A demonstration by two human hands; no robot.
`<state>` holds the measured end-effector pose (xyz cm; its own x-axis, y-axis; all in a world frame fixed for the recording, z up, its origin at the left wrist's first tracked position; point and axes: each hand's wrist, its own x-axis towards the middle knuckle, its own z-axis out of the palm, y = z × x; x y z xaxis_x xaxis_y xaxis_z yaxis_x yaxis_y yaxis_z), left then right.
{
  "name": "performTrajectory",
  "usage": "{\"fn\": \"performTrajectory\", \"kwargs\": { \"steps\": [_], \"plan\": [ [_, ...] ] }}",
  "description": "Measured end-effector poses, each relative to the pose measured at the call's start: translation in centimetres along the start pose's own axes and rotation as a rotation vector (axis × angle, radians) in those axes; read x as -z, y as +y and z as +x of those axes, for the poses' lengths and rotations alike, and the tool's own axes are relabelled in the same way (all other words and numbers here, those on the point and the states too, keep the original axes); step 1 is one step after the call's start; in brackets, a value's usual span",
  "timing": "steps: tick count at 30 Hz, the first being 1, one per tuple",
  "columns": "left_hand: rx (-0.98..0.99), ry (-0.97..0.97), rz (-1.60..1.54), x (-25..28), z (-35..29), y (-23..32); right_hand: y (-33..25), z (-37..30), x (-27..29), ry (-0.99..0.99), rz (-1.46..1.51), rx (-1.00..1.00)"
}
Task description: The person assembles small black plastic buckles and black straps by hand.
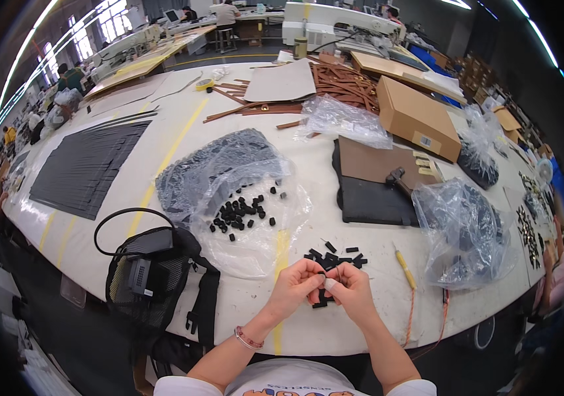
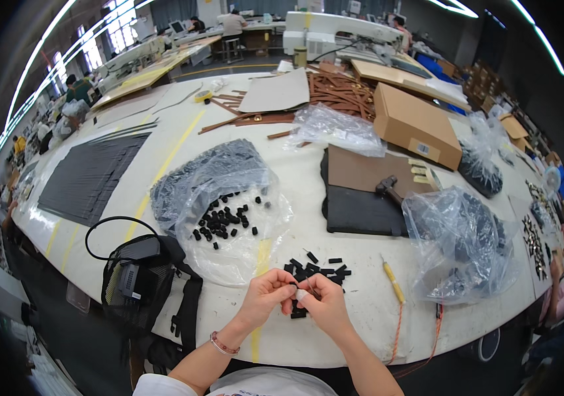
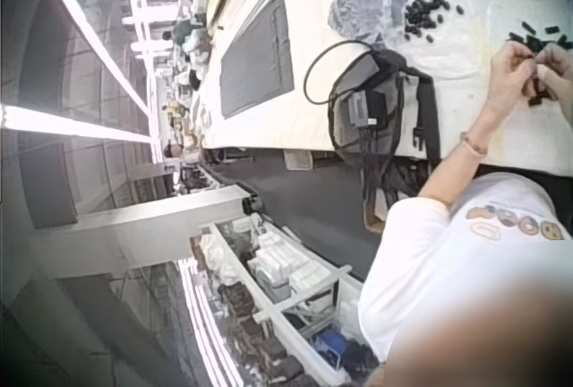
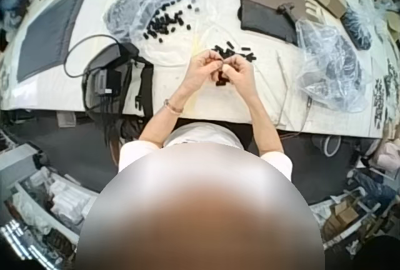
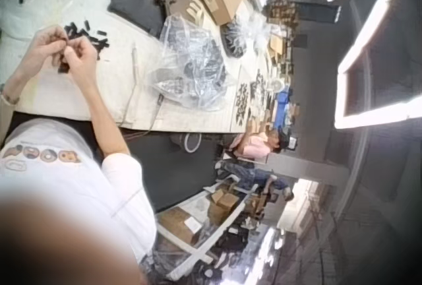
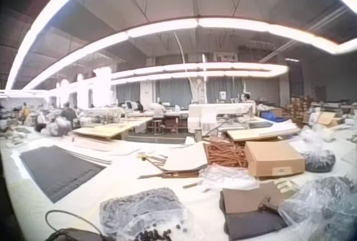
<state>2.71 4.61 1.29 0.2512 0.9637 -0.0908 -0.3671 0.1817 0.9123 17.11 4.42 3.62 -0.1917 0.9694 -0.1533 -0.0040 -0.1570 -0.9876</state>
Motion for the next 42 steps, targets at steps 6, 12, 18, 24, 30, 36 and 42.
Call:
{"fn": "performTrajectory", "kwargs": {
  "steps": [6, 12, 18, 24, 30, 36, 42],
  "plan": [
    [0.063, -0.102, 0.029, 0.8, 0.8, -0.7, 0.1, 0.6, 1.8, -0.09, -0.13, -0.048],
    [0.022, -0.066, 0.094, 1.4, 0.4, -1.5, 1.8, 1.5, 1.0, 0.01, -0.407, 0.115],
    [-0.181, 0.131, 0.222, -0.5, 0.4, -2.2, 4.0, 2.1, 1.6, 0.156, -0.369, 0.301],
    [-0.589, 0.29, 0.579, -0.7, 0.0, -3.4, 3.0, 1.6, 1.2, 0.079, -0.54, 0.28],
    [-0.087, -0.025, -0.092, -0.1, 0.7, -3.6, 1.3, 0.2, -0.2, 0.138, -0.768, 0.634],
    [0.097, -0.125, -0.354, 0.7, 1.6, -5.6, 1.1, -0.2, -0.4, 0.135, -0.748, 0.591],
    [-0.04, -0.042, -0.145, -0.5, 0.9, -4.5, 2.8, 1.3, 1.4, 0.034, -0.321, 0.256]
  ]
}}
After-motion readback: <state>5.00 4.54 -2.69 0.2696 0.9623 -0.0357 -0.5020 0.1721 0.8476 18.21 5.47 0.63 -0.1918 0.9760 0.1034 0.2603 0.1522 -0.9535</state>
